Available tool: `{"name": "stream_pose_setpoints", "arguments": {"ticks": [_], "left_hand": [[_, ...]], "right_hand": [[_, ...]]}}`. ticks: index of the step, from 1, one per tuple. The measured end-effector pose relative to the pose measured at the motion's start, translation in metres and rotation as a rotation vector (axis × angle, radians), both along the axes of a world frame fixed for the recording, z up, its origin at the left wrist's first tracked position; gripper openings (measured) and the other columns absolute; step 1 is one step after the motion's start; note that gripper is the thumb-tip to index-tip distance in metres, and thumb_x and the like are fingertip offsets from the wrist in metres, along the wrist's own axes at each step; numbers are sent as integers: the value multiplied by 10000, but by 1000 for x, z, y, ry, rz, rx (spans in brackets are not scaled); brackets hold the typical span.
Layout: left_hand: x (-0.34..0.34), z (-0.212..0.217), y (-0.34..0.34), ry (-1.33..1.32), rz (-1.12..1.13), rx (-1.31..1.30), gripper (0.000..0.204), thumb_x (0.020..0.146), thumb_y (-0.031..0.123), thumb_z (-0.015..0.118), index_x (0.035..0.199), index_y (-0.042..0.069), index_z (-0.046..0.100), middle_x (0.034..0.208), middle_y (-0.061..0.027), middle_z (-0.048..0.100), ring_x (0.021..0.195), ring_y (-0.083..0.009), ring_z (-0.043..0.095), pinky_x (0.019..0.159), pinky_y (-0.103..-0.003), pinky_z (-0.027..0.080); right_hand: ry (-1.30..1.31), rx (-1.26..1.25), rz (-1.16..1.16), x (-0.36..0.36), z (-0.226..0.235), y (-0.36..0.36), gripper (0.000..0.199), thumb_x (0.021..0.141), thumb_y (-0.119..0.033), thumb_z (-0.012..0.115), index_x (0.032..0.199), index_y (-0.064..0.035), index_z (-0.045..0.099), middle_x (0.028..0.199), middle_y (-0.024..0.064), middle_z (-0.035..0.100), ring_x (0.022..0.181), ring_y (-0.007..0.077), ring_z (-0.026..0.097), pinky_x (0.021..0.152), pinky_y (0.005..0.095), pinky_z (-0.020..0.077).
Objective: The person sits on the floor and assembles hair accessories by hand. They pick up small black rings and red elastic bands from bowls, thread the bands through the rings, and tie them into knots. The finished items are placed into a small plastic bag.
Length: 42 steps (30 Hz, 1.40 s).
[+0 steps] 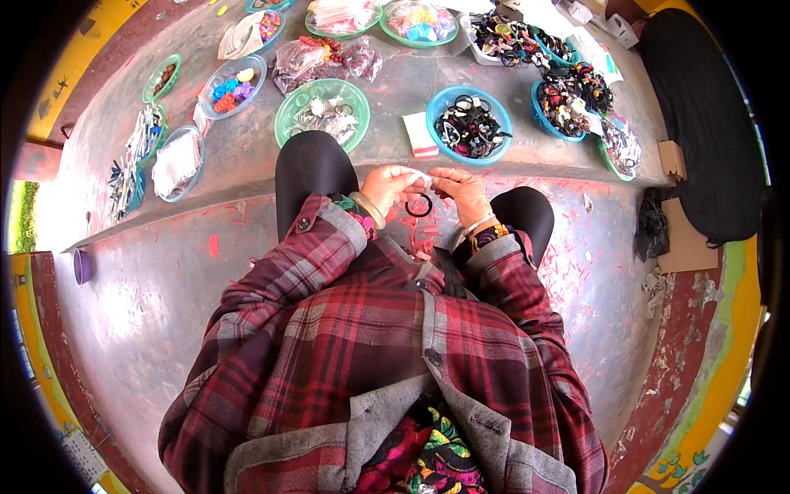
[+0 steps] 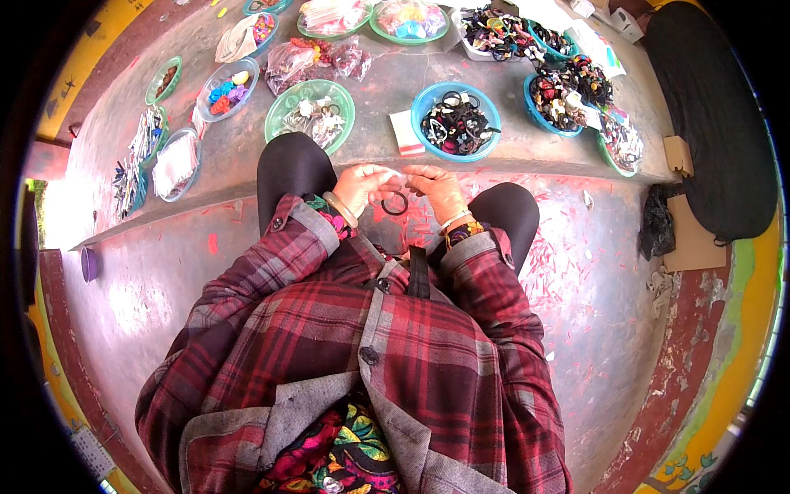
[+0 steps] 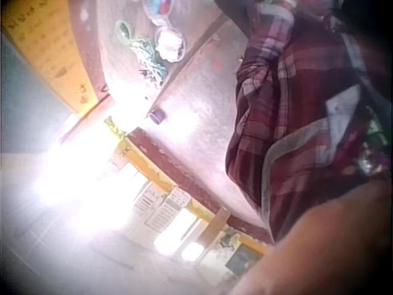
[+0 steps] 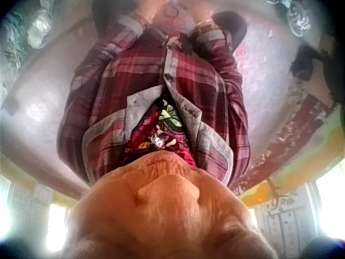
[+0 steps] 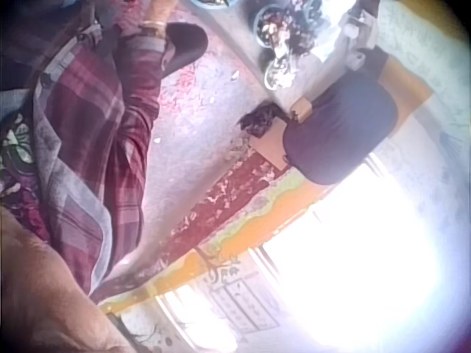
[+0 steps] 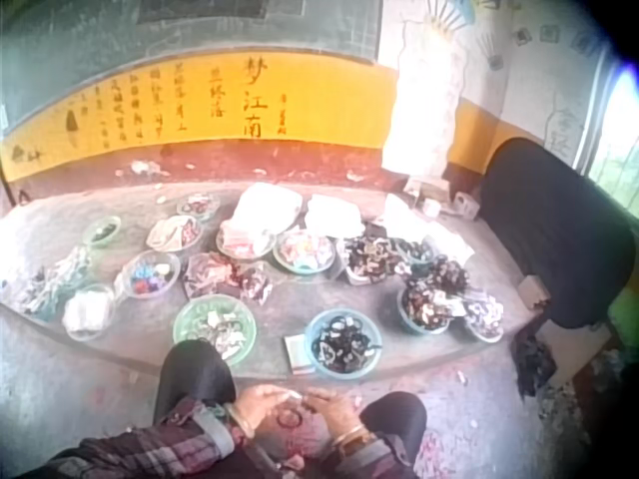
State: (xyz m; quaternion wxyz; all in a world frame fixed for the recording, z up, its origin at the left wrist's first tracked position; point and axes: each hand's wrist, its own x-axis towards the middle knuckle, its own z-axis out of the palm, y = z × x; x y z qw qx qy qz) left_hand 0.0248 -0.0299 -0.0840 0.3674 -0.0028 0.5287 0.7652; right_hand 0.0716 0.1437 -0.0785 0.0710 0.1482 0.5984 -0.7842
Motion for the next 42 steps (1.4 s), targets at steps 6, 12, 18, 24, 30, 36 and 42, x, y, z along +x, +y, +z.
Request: {"name": "stream_pose_setpoints", "arguments": {"ticks": [6,12,18,24,30,36,42], "left_hand": [[-4,-17,-4,-91,8,202,212,864,113,498,1007,-40,535,954,-149,598,870,-213,598,730,-281,505],[-8,-23,-5,-174,-23,270,223,866,86,457,1026,-58,516,973,-171,588,916,-248,588,800,-314,488],[-8,-24,-9,-178,-54,423,288,845,151,482,1025,-73,511,974,-170,590,942,-261,576,856,-321,458],[-6,-13,-1,-229,12,268,280,847,199,536,971,-52,545,967,-153,594,929,-228,580,830,-305,470],[-5,-22,-1,-188,7,200,216,835,129,563,946,-55,554,963,-140,597,890,-213,594,796,-285,487],[-6,-26,-1,-139,14,162,215,839,121,555,942,-68,549,951,-143,598,873,-206,598,779,-279,493],[-4,-17,-1,-44,92,71,219,847,120,542,960,-68,547,931,-134,601,853,-191,600,779,-277,490]], "right_hand": [[35,-57,-13,1,0,1,127,764,-28,587,874,-16,649,718,34,615,621,103,532,594,227,414],[106,-36,10,1,-4,3,126,769,-21,566,861,-15,652,734,40,623,629,108,535,601,229,418],[139,109,47,0,-4,3,132,777,-21,539,840,-13,654,771,37,631,679,101,553,652,229,438],[162,219,88,-1,-11,6,148,764,14,522,829,0,653,814,50,625,745,112,571,701,236,455],[212,194,100,0,-5,1,132,778,17,530,837,1,646,805,46,634,734,107,576,694,229,461],[194,213,116,-1,-7,3,147,794,-7,519,879,1,638,810,53,630,750,115,576,690,239,454],[107,14,-10,-1,3,3,197,817,-127,549,973,-24,611,830,46,627,780,110,563,697,244,422]]}}
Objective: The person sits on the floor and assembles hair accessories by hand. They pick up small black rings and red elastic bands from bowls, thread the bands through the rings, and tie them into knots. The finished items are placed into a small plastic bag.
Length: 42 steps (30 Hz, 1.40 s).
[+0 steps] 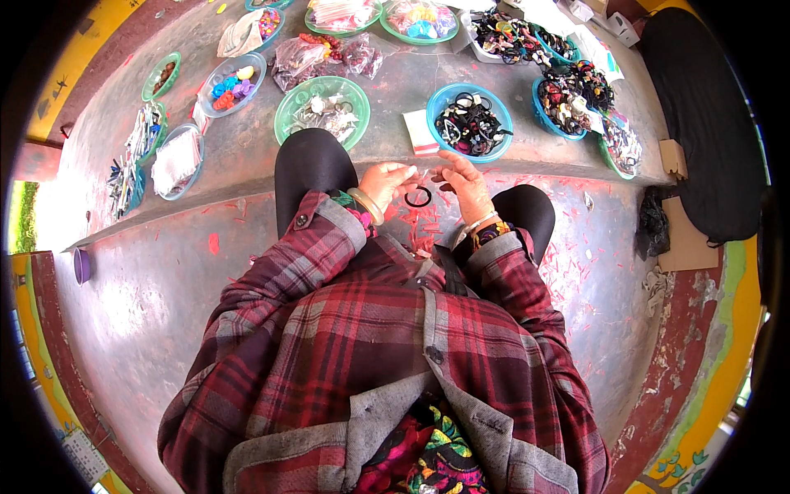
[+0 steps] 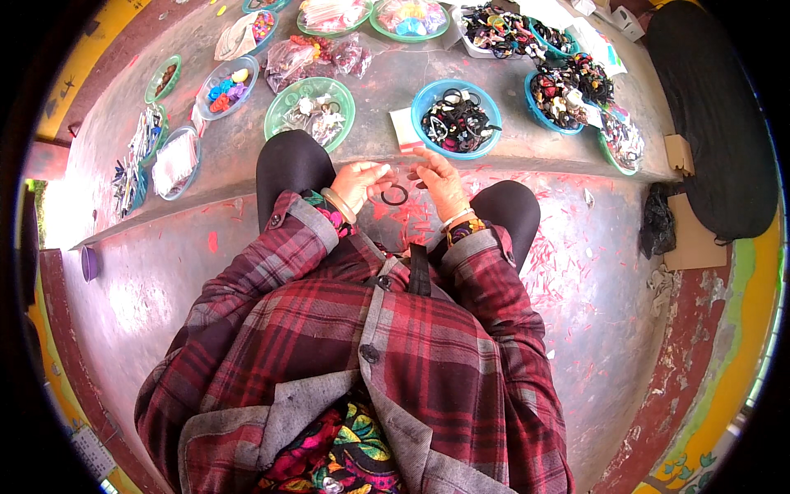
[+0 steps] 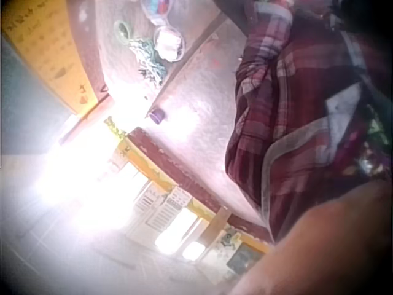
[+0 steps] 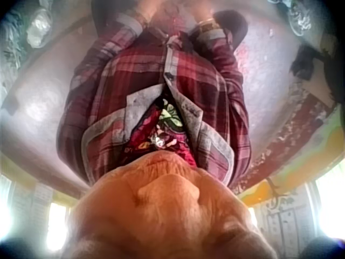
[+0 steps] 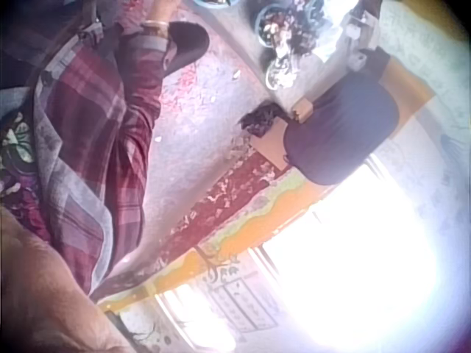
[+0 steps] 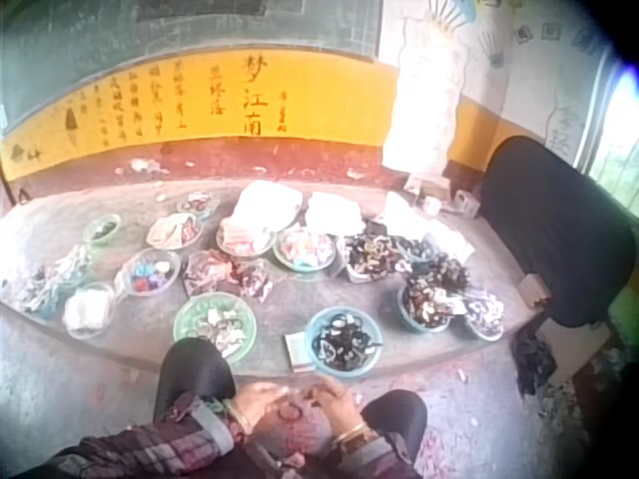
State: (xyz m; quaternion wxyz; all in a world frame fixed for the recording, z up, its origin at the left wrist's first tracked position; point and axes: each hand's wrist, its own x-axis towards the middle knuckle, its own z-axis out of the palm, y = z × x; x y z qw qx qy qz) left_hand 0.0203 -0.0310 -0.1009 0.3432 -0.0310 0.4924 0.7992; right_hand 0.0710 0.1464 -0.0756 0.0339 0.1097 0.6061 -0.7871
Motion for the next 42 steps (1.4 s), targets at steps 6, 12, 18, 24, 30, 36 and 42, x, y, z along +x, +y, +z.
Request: {"name": "stream_pose_setpoints", "arguments": {"ticks": [6,12,18,24,30,36,42], "left_hand": [[4,5,5,159,-34,-59,234,854,133,535,966,-71,560,929,-133,604,855,-194,602,770,-281,495],[7,2,5,241,-102,-88,230,858,127,527,973,-69,559,930,-134,604,847,-200,605,753,-285,504],[3,-2,5,168,-90,-66,232,866,126,511,988,-69,545,944,-146,602,853,-213,606,762,-291,501],[3,2,3,166,-83,-10,248,885,132,476,1010,-78,516,984,-171,585,892,-242,595,779,-319,497],[3,-2,2,214,-104,26,271,893,133,458,1051,-85,491,1022,-177,564,910,-256,587,785,-328,494],[-1,1,-1,400,-80,-189,321,846,154,548,1103,-34,505,1048,-120,568,848,-198,588,746,-270,470],[-6,-7,-1,1276,14,-562,259,743,161,647,965,33,608,980,-105,591,790,-187,586,714,-280,455]], "right_hand": [[-91,46,83,1,-6,-2,142,802,-129,598,905,-36,627,833,31,621,775,94,553,685,225,423],[-29,-27,121,0,-14,-1,115,778,-89,617,862,-14,635,795,26,629,740,90,554,699,226,428],[-9,-25,56,1,-10,-4,98,778,-101,619,819,-14,639,750,25,618,703,94,538,682,234,418],[3,-31,25,-1,-12,-2,111,781,-84,611,853,-5,639,771,37,630,709,99,557,680,234,436],[-16,64,-47,1,-4,-4,106,764,-112,637,801,-13,651,723,19,613,676,90,524,659,231,409],[-5,183,-55,-2,-10,-1,84,752,-76,639,798,-8,652,727,16,615,666,85,533,636,219,419],[100,504,90,1,0,-5,61,751,-49,632,778,4,650,761,39,601,688,106,570,636,226,451]]}}
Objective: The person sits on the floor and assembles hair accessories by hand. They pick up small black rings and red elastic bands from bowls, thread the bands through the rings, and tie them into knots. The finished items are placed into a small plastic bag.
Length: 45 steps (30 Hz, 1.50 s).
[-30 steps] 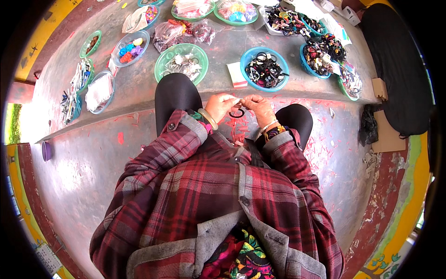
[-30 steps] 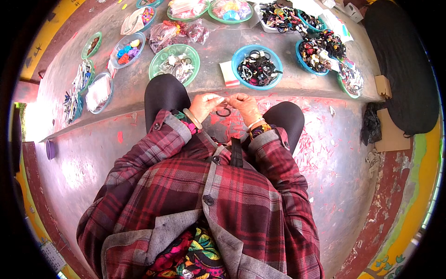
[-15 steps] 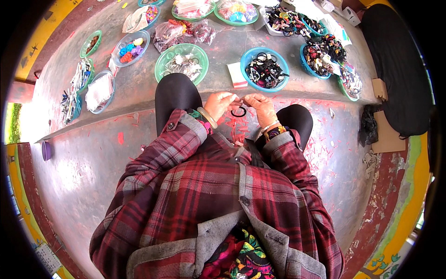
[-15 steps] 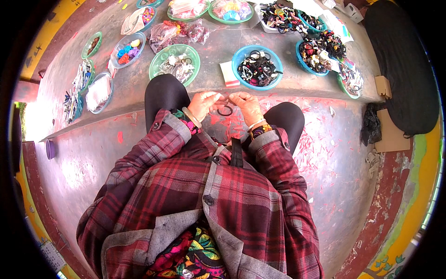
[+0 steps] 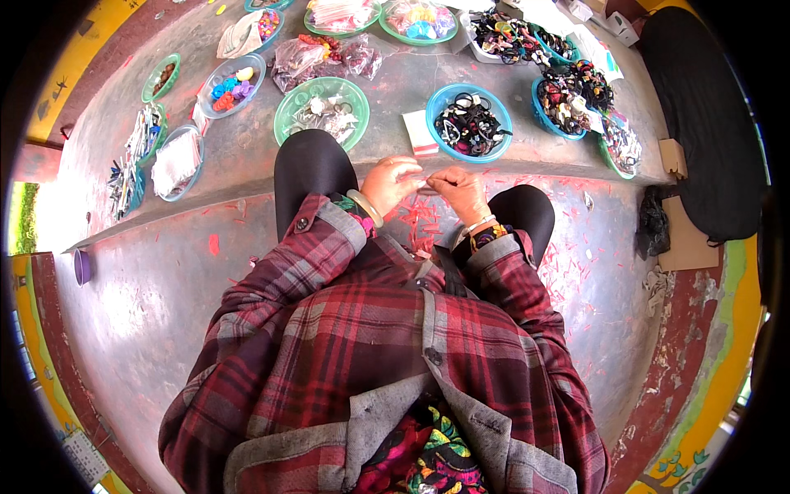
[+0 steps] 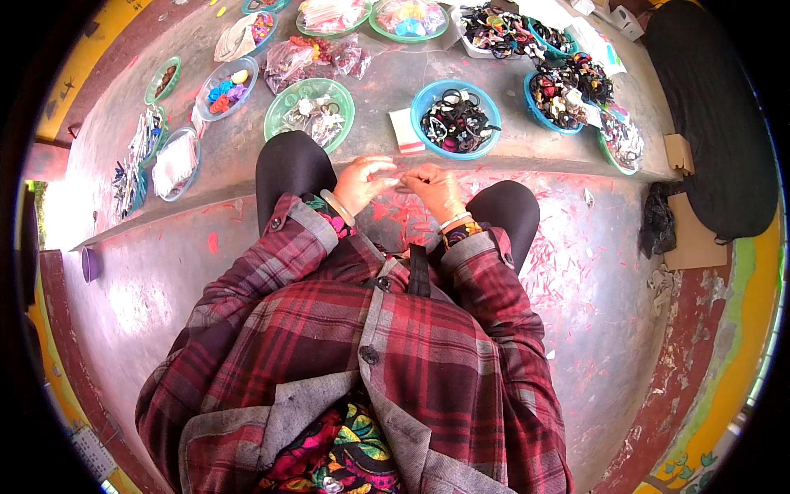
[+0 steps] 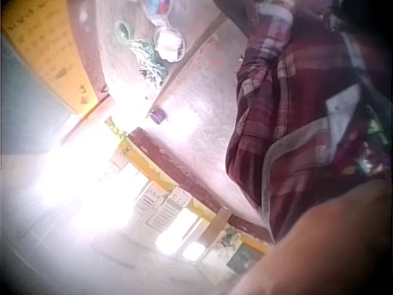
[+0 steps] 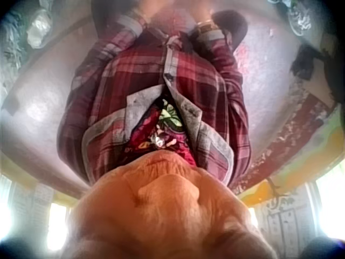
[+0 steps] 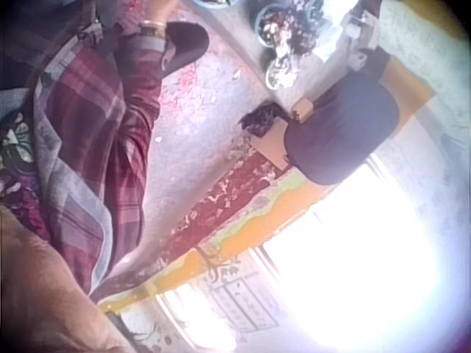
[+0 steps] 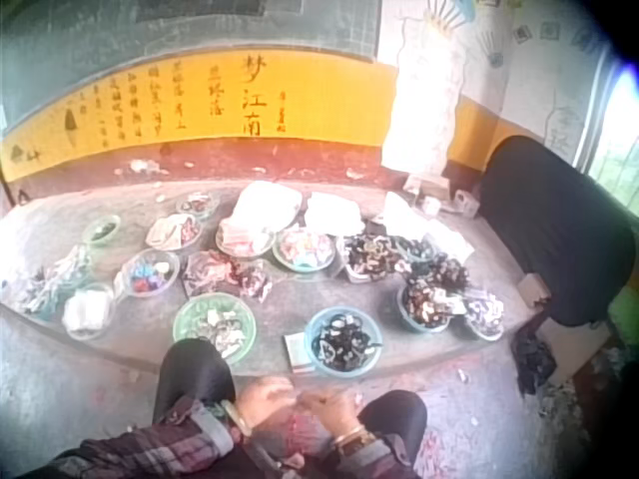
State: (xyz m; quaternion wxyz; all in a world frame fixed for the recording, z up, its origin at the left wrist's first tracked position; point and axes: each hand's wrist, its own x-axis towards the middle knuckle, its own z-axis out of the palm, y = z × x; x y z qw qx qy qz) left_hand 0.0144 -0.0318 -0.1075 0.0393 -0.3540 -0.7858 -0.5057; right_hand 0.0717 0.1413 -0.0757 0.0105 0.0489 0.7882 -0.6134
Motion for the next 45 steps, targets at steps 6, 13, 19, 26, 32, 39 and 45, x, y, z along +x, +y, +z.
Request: {"name": "stream_pose_setpoints", "arguments": {"ticks": [6,13,19,26,32,39,45], "left_hand": [[7,15,-2,-301,-88,-88,196,727,171,653,860,29,628,832,-97,611,746,-181,583,655,-282,449],[6,14,-2,-628,-27,-10,164,746,170,656,810,22,625,666,-24,594,624,-81,529,568,-237,423],[2,12,-1,-722,13,71,160,766,162,644,788,6,614,671,0,579,622,-49,505,564,-212,412],[-3,5,-4,-966,-24,294,153,799,161,607,828,10,600,740,-22,598,640,-68,520,587,-211,416],[-3,8,-5,-1300,-68,519,236,835,228,570,919,8,571,842,-74,613,743,-136,580,618,-253,458],[10,20,2,-1357,-204,359,224,823,202,585,933,8,564,851,-71,609,749,-141,595,469,-207,435],[11,19,2,-1292,-142,252,184,798,146,605,923,16,570,827,-49,600,685,-114,582,434,-196,422]], "right_hand": [[-14,-71,60,2,3,1,66,760,-31,615,791,15,649,773,58,609,717,113,583,646,241,475],[-65,-188,24,0,2,4,102,758,-51,627,816,30,645,782,52,623,716,93,572,656,234,463],[-80,-246,-52,-2,-9,7,104,750,-62,641,815,19,644,737,35,623,680,73,547,624,211,433],[-121,-420,-82,-2,-10,9,109,770,-112,635,822,-17,647,701,24,621,655,98,556,618,225,430],[-244,-677,-165,0,-9,11,137,801,-189,610,761,-59,619,639,-16,563,543,70,485,525,202,385],[-220,-798,-278,-4,-12,17,124,822,-174,581,733,-89,567,604,-40,496,501,72,439,488,209,365],[-175,-809,-263,-6,-18,18,135,841,-170,550,750,-71,553,632,-19,511,558,92,493,538,239,411]]}}
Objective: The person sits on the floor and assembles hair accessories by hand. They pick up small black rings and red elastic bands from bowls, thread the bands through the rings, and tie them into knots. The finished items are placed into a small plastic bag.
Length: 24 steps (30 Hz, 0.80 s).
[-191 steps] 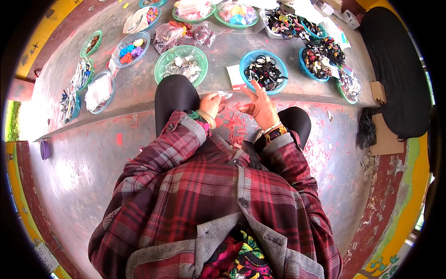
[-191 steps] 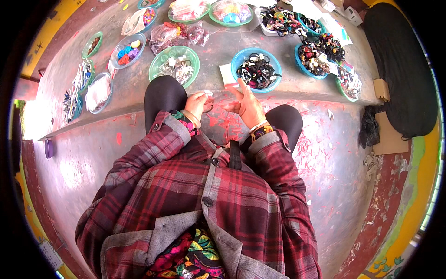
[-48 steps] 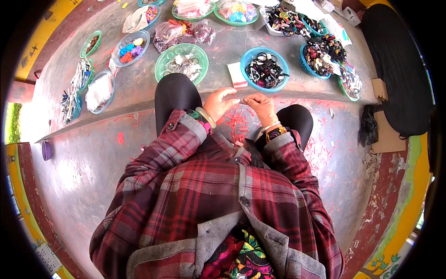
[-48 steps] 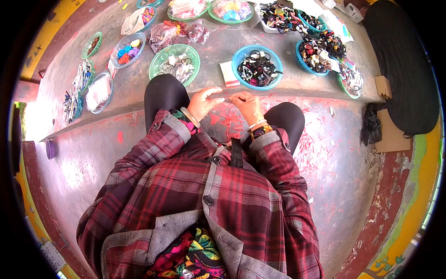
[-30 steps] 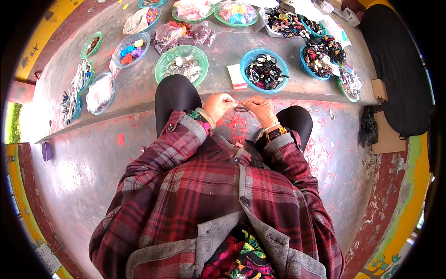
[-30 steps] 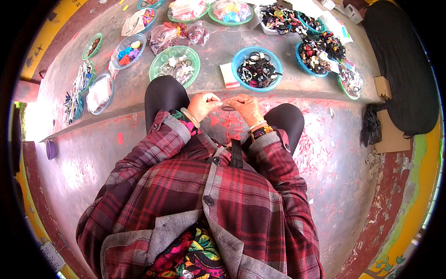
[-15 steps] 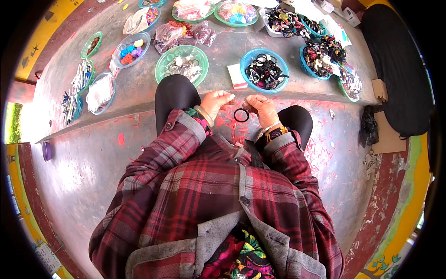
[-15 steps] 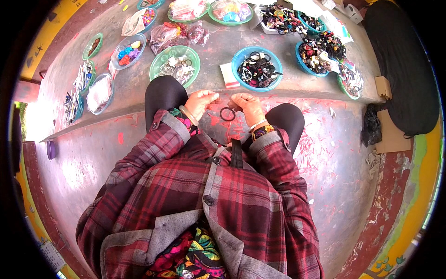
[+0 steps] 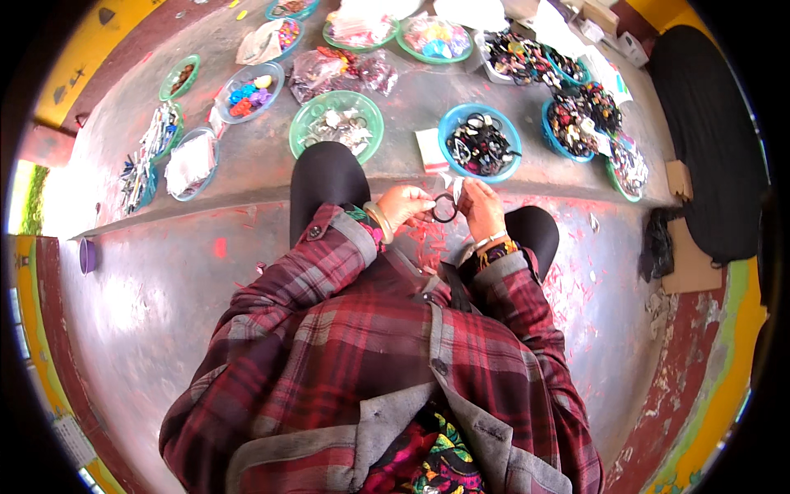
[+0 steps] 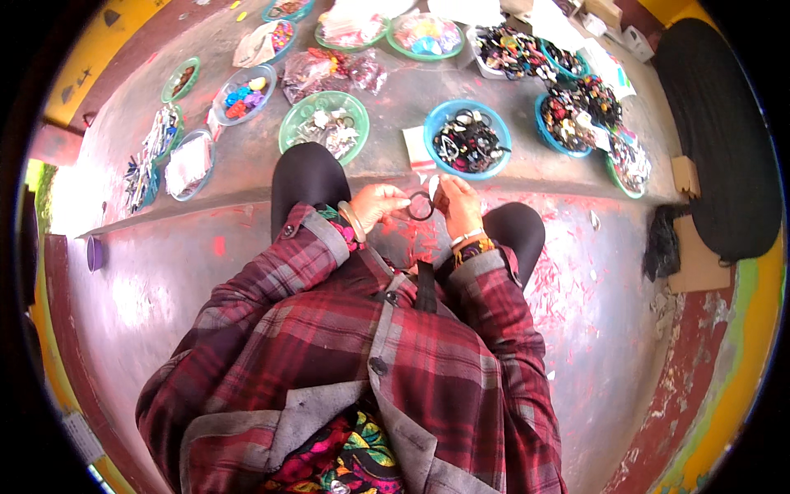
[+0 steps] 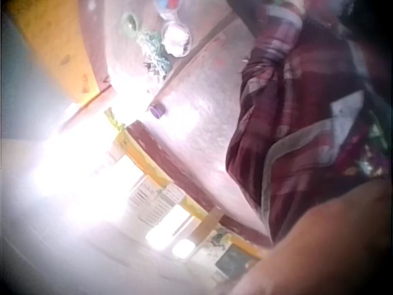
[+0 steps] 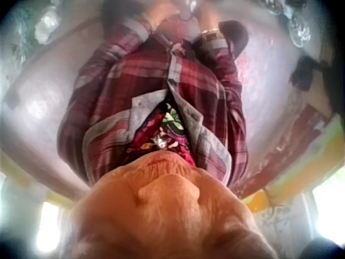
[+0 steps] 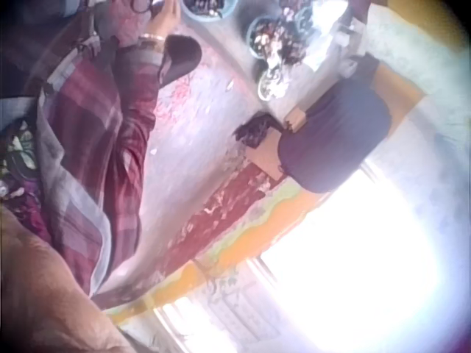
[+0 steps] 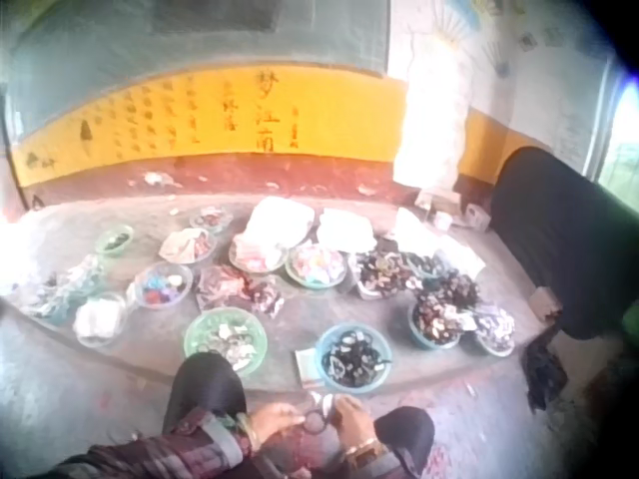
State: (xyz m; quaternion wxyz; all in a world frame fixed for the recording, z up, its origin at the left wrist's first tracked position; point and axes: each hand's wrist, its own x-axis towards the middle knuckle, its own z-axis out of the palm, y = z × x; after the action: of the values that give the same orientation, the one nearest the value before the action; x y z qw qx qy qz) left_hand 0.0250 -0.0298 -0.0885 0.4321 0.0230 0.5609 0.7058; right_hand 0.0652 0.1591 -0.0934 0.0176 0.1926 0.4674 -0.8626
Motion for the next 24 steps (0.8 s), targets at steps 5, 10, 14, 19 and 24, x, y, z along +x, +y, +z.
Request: {"name": "stream_pose_setpoints", "arguments": {"ticks": [5,10,14,19,24], "left_hand": [[-9,35,-10,63,162,91,163,805,146,592,897,13,574,764,-48,592,642,-89,537,469,-189,436],[-46,83,-56,224,433,192,175,818,151,573,929,16,571,825,-44,615,699,-84,554,521,-206,454],[-78,61,-120,266,776,131,202,800,121,590,959,1,562,835,-60,594,702,-121,560,539,-235,467],[-86,-3,-183,58,961,-186,221,809,155,593,980,25,541,814,-50,602,685,-131,584,548,-235,457],[-92,-44,-187,-6,938,-166,197,809,154,588,961,36,545,799,-57,608,717,-144,590,572,-241,457]], "right_hand": [[-29,26,-66,-2,9,-3,243,837,-211,543,1018,-50,561,863,80,626,724,147,601,603,238,458],[-100,107,6,-1,7,-3,261,849,-244,514,993,-34,570,829,89,630,714,160,607,595,232,446],[-122,104,18,-2,4,-2,233,851,-230,508,955,-34,583,781,75,629,668,151,598,560,232,434],[-151,136,48,-2,-1,-3,236,854,-234,512,952,-33,586,763,70,628,664,147,596,552,226,425],[-181,144,74,-4,-7,-2,243,849,-236,522,955,-27,585,767,73,629,667,151,597,552,228,425]]}}
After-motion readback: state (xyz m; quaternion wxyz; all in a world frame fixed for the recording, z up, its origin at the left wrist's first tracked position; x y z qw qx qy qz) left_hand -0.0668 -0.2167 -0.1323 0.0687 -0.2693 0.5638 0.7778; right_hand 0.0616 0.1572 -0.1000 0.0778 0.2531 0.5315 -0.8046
